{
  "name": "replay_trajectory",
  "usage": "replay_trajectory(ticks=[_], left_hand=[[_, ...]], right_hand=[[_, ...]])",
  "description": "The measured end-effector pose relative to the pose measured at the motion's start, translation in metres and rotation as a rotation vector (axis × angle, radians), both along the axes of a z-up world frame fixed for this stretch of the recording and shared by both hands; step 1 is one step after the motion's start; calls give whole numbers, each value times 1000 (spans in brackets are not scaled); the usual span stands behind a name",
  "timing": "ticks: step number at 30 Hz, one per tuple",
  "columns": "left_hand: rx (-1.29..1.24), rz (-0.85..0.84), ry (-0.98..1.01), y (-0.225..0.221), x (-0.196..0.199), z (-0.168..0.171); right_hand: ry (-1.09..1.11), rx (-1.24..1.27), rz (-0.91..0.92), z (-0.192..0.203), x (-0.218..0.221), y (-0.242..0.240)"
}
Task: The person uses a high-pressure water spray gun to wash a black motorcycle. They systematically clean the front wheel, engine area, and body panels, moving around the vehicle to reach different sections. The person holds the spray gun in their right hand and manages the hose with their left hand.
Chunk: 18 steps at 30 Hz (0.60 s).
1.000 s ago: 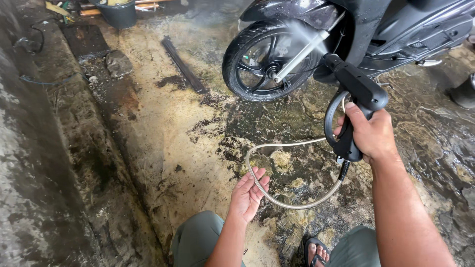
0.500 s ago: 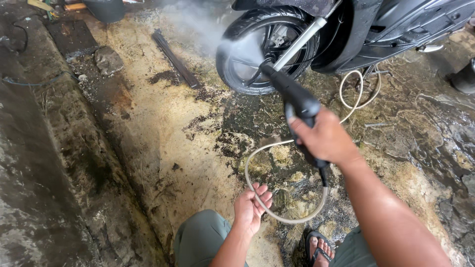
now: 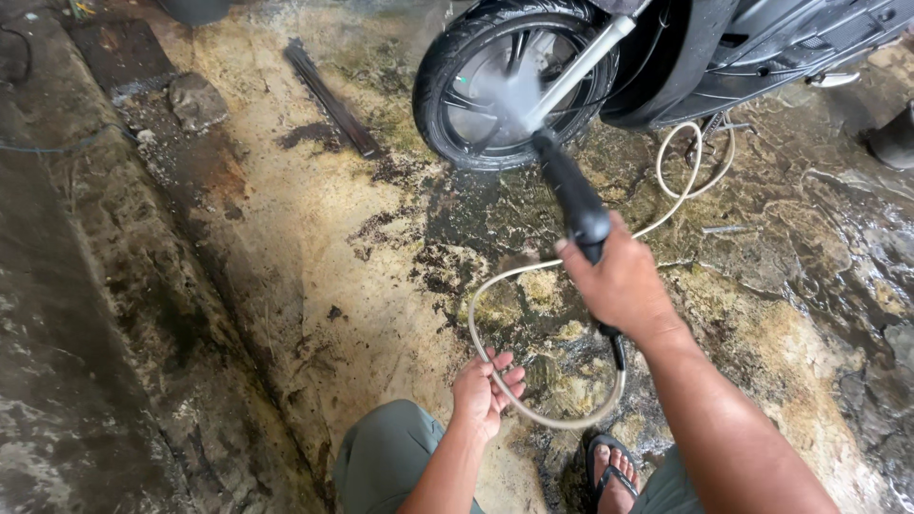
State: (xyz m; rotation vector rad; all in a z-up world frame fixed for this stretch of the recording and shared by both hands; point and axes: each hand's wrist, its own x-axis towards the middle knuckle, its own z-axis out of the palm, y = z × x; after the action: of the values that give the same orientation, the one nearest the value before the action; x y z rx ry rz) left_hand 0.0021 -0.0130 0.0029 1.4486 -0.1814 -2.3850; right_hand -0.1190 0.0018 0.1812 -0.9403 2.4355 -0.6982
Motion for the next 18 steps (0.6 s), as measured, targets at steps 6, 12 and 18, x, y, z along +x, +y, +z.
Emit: replay_trajectory(ticks=[6,12,18], left_hand=[[-38,15,203,-5,-18,-50],[-21,122,316,-12,-25,-55],[99,202,257,-18,-22,-25]], right_hand=[[249,-178,-151,-4,-17,-3],[341,-71,-157,-2,-15,-39],[335,87,-89,17,6,-69]])
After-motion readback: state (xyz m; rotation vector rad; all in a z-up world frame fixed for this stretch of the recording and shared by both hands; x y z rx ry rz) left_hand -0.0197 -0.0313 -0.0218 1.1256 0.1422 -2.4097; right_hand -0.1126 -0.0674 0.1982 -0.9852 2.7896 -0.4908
